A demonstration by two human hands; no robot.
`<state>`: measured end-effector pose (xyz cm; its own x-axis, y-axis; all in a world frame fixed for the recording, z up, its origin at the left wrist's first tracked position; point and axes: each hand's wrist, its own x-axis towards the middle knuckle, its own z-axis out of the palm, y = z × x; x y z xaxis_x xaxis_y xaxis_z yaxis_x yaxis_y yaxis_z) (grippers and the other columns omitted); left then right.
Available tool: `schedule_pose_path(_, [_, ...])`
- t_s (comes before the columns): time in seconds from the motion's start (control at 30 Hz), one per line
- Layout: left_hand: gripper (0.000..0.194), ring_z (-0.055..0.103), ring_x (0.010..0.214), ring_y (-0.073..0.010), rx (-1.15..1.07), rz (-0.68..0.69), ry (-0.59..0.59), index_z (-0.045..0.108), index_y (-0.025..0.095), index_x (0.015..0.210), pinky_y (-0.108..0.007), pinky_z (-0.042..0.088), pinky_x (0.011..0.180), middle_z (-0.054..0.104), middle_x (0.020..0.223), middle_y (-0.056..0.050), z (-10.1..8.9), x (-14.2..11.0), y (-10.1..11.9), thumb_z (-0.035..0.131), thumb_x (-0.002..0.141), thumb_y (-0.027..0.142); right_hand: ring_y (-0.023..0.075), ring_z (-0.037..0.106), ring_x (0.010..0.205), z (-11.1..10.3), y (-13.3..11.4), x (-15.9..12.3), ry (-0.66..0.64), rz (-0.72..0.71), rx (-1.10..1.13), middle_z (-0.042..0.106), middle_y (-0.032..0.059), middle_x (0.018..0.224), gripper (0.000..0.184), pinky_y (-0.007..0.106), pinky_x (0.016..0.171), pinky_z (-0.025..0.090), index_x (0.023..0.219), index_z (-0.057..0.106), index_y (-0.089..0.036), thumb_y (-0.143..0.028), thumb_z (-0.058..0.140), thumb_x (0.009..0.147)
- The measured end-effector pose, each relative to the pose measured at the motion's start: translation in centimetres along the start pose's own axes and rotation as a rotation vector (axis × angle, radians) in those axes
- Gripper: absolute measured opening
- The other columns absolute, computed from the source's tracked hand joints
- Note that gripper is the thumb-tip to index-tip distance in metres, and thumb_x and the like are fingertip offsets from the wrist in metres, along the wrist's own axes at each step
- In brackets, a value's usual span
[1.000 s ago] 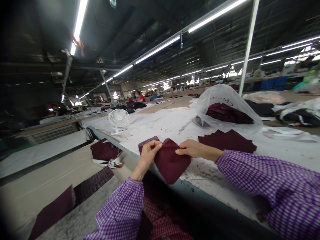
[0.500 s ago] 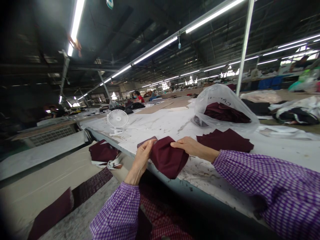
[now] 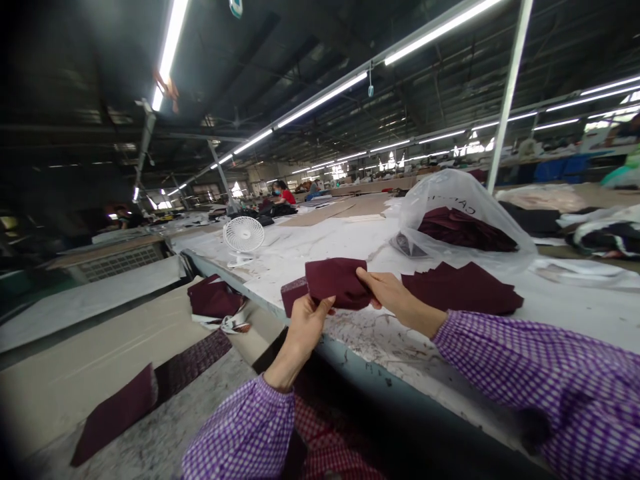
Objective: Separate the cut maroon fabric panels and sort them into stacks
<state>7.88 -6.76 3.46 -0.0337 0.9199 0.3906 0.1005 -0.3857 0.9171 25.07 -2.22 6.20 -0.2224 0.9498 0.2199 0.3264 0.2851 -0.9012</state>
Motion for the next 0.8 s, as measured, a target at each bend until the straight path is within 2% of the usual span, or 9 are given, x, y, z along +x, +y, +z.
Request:
schedule_pose_path(0.03, [0.032, 0.059, 0.068, -0.0161, 0.034, 0.010, 0.005, 0.067, 0.012, 0.085, -0.025, 0.045, 0.063, 0.067, 0.075, -0.005, -0.5, 0.1, -0.2, 0.058, 0.080, 0.042, 0.0114, 0.040, 0.045, 0.1, 0.0, 0.0, 0.007, 0.012, -0.010, 0.045, -0.0013, 0.045, 0.056, 0.026, 0.046, 0.031, 0.055, 0.045, -0.020, -0.071, 0.044, 0.076])
schedule_pose_path(0.13, [0.029, 0.060, 0.069, -0.0168, 0.125, 0.024, -0.083, 0.069, 0.013, 0.083, -0.025, 0.046, 0.066, 0.067, 0.071, -0.003, -2.8, -0.2, -0.4, 0.056, 0.082, 0.039, 0.0116, 0.043, 0.047, 0.6, -0.1, 0.1, 0.051, 0.002, -0.053, 0.048, -0.0003, 0.046, 0.056, 0.025, 0.048, 0.032, 0.053, 0.045, -0.019, -0.070, 0.043, 0.076])
schedule_pose_path(0.23, [0.028, 0.061, 0.073, -0.0183, 0.181, 0.007, -0.098, 0.070, 0.014, 0.087, -0.027, 0.047, 0.071, 0.069, 0.075, -0.004, -4.9, -1.2, 0.0, 0.056, 0.083, 0.038, 0.0134, 0.047, 0.048, 1.2, -0.1, 0.1, -0.044, -0.002, -0.129, 0.051, 0.0002, 0.048, 0.053, 0.026, 0.049, 0.033, 0.057, 0.049, -0.019, -0.067, 0.041, 0.078])
schedule_pose_path(0.33, [0.032, 0.061, 0.079, -0.0197, 0.147, 0.017, -0.030, 0.069, 0.013, 0.091, -0.029, 0.048, 0.076, 0.069, 0.082, -0.005, -5.2, -2.2, 0.3, 0.054, 0.084, 0.040, 0.0161, 0.051, 0.051, 2.0, -0.3, -0.4, -0.154, 0.004, -0.202, 0.055, 0.0016, 0.051, 0.054, 0.028, 0.051, 0.036, 0.060, 0.051, -0.020, -0.070, 0.041, 0.076])
schedule_pose_path(0.4, [0.037, 0.061, 0.079, -0.0189, 0.048, 0.024, 0.032, 0.068, 0.013, 0.094, -0.030, 0.048, 0.076, 0.069, 0.084, -0.005, -4.9, -2.2, 0.2, 0.047, 0.087, 0.043, 0.0176, 0.052, 0.053, 2.4, -0.7, -0.9, -0.153, 0.009, -0.273, 0.055, 0.0037, 0.051, 0.060, 0.030, 0.055, 0.038, 0.053, 0.050, -0.020, -0.076, 0.039, 0.071])
schedule_pose_path(0.5, [0.039, 0.061, 0.077, -0.0179, -0.098, 0.026, 0.033, 0.069, 0.013, 0.092, -0.029, 0.049, 0.074, 0.069, 0.080, -0.004, -5.7, -1.5, 0.4, 0.048, 0.087, 0.045, 0.0182, 0.049, 0.051, 2.5, -1.3, -1.1, -0.130, 0.025, -0.367, 0.054, 0.0059, 0.048, 0.069, 0.033, 0.055, 0.037, 0.044, 0.049, -0.021, -0.087, 0.036, 0.060])
schedule_pose_path(0.6, [0.036, 0.062, 0.078, -0.0185, -0.061, 0.029, 0.044, 0.070, 0.012, 0.084, -0.030, 0.049, 0.077, 0.069, 0.076, -0.004, -8.5, -1.4, 1.2, 0.057, 0.081, 0.046, 0.0181, 0.047, 0.048, 2.0, -1.7, -0.9, -0.086, 0.061, -0.433, 0.052, 0.0065, 0.046, 0.074, 0.034, 0.053, 0.036, 0.038, 0.048, -0.022, -0.094, 0.031, 0.049])
schedule_pose_path(0.7, [0.034, 0.063, 0.079, -0.0188, -0.053, -0.048, 0.078, 0.070, 0.011, 0.084, -0.031, 0.049, 0.079, 0.070, 0.075, -0.004, -12.4, -2.8, 2.2, 0.066, 0.075, 0.044, 0.0182, 0.046, 0.047, 1.2, -1.5, -0.6, -0.040, 0.088, -0.470, 0.052, 0.0066, 0.045, 0.077, 0.035, 0.052, 0.036, 0.037, 0.046, -0.024, -0.098, 0.027, 0.040])
schedule_pose_path(0.8, [0.034, 0.064, 0.078, -0.0196, -0.038, -0.176, 0.124, 0.071, 0.011, 0.086, -0.031, 0.051, 0.077, 0.071, 0.077, -0.005, -16.0, -5.4, 2.4, 0.074, 0.067, 0.040, 0.0186, 0.048, 0.046, 0.7, -0.6, -0.1, -0.005, -0.006, -0.532, 0.053, 0.0072, 0.046, 0.079, 0.036, 0.051, 0.038, 0.037, 0.045, -0.025, -0.099, 0.019, 0.045])
